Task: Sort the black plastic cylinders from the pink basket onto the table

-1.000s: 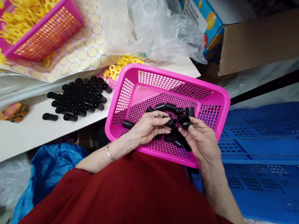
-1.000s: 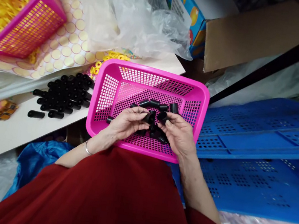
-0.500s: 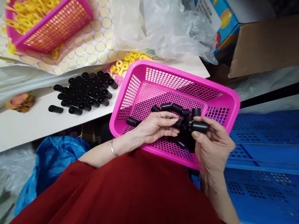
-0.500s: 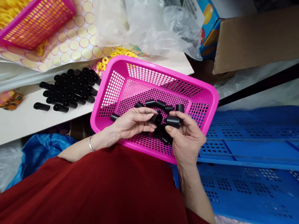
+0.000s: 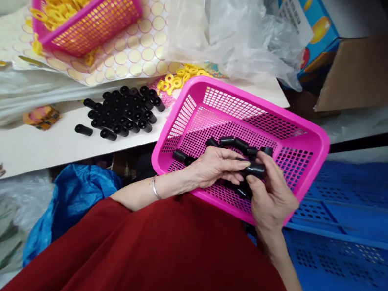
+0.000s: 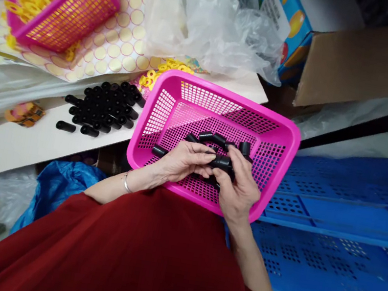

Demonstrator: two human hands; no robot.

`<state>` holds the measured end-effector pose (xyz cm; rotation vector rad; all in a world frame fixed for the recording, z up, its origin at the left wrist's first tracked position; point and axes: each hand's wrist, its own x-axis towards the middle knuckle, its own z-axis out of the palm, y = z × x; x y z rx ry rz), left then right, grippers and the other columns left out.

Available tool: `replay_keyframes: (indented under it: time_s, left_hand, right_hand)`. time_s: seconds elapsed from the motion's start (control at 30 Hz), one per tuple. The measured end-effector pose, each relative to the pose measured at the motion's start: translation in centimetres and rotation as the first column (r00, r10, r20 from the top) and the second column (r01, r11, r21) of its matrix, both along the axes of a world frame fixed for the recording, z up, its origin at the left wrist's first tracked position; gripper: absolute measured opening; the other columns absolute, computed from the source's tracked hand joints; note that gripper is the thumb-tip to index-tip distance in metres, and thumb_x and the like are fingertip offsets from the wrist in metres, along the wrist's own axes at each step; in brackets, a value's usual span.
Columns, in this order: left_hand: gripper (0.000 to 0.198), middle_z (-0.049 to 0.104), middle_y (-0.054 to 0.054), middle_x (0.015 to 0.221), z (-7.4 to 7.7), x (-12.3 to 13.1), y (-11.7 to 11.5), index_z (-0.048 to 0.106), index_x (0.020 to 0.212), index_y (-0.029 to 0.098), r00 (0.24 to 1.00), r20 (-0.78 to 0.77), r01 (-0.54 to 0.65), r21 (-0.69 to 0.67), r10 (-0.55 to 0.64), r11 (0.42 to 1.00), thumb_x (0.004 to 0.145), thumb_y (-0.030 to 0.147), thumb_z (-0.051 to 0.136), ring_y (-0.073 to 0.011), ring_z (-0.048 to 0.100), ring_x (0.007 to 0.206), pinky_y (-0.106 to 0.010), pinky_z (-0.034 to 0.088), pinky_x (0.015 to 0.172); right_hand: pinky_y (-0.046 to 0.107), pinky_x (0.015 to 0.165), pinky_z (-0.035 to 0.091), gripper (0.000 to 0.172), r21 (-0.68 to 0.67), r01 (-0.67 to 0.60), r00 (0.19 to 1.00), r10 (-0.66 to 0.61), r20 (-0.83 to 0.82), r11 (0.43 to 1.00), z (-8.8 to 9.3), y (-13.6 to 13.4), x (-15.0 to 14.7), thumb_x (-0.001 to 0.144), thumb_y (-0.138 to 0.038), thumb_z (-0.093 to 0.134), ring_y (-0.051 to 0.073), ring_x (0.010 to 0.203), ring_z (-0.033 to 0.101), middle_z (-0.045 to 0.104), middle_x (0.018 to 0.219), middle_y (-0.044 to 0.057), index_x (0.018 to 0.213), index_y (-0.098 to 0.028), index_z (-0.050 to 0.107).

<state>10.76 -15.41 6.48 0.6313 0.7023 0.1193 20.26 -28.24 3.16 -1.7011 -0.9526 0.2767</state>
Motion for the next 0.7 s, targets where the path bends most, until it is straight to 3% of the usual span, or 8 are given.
replay_keyframes:
  time_s: [0.1, 0.2, 0.3, 0.43, 0.5, 0.57, 0.63, 0.7]
  left_hand:
    - [0.026, 0.068, -0.002, 0.066, -0.2, -0.5, 0.0, 0.068, 0.085, 0.008, 1.000, -0.004, 0.006, -0.012, -0.006, 1.000, 0.065, 0.014, 0.084, -0.0103, 0.067, 0.055, -0.021, 0.056, 0.056]
    - [0.040, 0.067, -0.001, 0.069, 0.1, -2.0, 0.8, 0.067, 0.083, 0.010, 0.998, 0.058, -0.012, 0.035, 0.010, 0.999, 0.053, 0.020, 0.091, -0.0109, 0.066, 0.058, -0.024, 0.057, 0.058]
    - [0.048, 0.067, -0.002, 0.077, 1.2, -5.1, 2.3, 0.066, 0.080, 0.012, 0.984, 0.158, -0.106, 0.175, 0.078, 0.979, 0.044, 0.023, 0.094, -0.0116, 0.066, 0.064, -0.025, 0.057, 0.061]
    - [0.053, 0.064, 0.000, 0.070, 2.3, -11.9, 4.7, 0.069, 0.090, 0.016, 0.953, 0.150, -0.300, 0.358, 0.263, 0.884, 0.047, 0.035, 0.093, -0.0112, 0.060, 0.053, -0.024, 0.050, 0.051]
    - [0.050, 0.063, 0.002, 0.067, 2.1, -15.7, 5.9, 0.069, 0.086, 0.018, 0.850, 0.129, -0.510, 0.443, 0.511, 0.737, 0.044, 0.033, 0.093, -0.0094, 0.056, 0.051, -0.022, 0.046, 0.049]
    - [0.037, 0.064, 0.002, 0.069, 1.3, -19.3, 7.1, 0.067, 0.078, 0.020, 0.643, 0.154, -0.713, 0.479, 0.750, 0.513, 0.050, 0.027, 0.090, -0.0095, 0.059, 0.062, -0.020, 0.047, 0.057]
    - [0.026, 0.067, 0.002, 0.072, 0.1, -22.4, 8.3, 0.065, 0.073, 0.019, 0.472, 0.182, -0.792, 0.519, 0.863, 0.323, 0.055, 0.016, 0.083, -0.0093, 0.060, 0.069, -0.017, 0.045, 0.058]
    - [0.023, 0.068, 0.002, 0.072, -1.3, -24.7, 9.4, 0.063, 0.068, 0.016, 0.391, 0.135, -0.754, 0.614, 0.911, 0.233, 0.055, 0.004, 0.077, -0.0082, 0.058, 0.068, -0.016, 0.039, 0.055]
  right_hand:
    - [0.061, 0.116, 0.033, 0.078, -0.213, -0.222, 0.952, 0.259, 0.164, 0.951, -0.2, -0.3, -0.1, 0.088, -0.065, 0.048, 0.036, 0.145, 0.035, 0.039, 0.155, 0.017, 0.152, -0.022, 0.035]
    - [0.063, 0.115, 0.033, 0.097, -0.201, -0.353, 0.919, 0.379, 0.110, 0.914, -1.1, -0.1, 0.4, 0.081, -0.077, 0.047, 0.040, 0.147, 0.029, 0.028, 0.161, 0.015, 0.157, -0.024, 0.019]
    - [0.063, 0.107, 0.043, 0.082, -0.087, -0.324, 0.945, 0.319, -0.072, 0.942, -1.4, 0.6, 1.7, 0.081, -0.069, 0.056, 0.040, 0.139, 0.042, 0.035, 0.157, 0.009, 0.152, -0.039, 0.031]
    - [0.060, 0.093, 0.055, 0.038, -0.110, -0.164, 0.970, 0.140, -0.201, 0.980, -0.4, 1.5, 3.9, 0.076, -0.049, 0.072, 0.037, 0.111, 0.063, 0.059, 0.129, 0.005, 0.113, -0.048, 0.066]
    - [0.060, 0.089, 0.054, 0.022, -0.206, -0.099, 0.984, 0.065, -0.165, 0.973, -0.1, 1.8, 5.0, 0.077, -0.047, 0.070, 0.036, 0.101, 0.065, 0.064, 0.112, 0.005, 0.099, -0.046, 0.068]
    - [0.060, 0.087, 0.053, 0.015, -0.320, -0.077, 0.995, 0.055, -0.077, 0.944, -0.2, 2.2, 6.0, 0.080, -0.045, 0.065, 0.035, 0.094, 0.065, 0.065, 0.100, 0.007, 0.093, -0.039, 0.067]
    - [0.056, 0.085, 0.054, 0.015, -0.372, -0.080, 0.995, 0.098, 0.032, 0.925, -0.7, 2.9, 7.0, 0.080, -0.042, 0.062, 0.032, 0.088, 0.065, 0.065, 0.092, 0.008, 0.088, -0.030, 0.065]
    - [0.053, 0.083, 0.054, 0.017, -0.408, -0.113, 0.974, 0.183, 0.135, 0.906, -1.2, 3.8, 7.8, 0.081, -0.038, 0.057, 0.030, 0.086, 0.064, 0.065, 0.091, 0.009, 0.087, -0.024, 0.064]
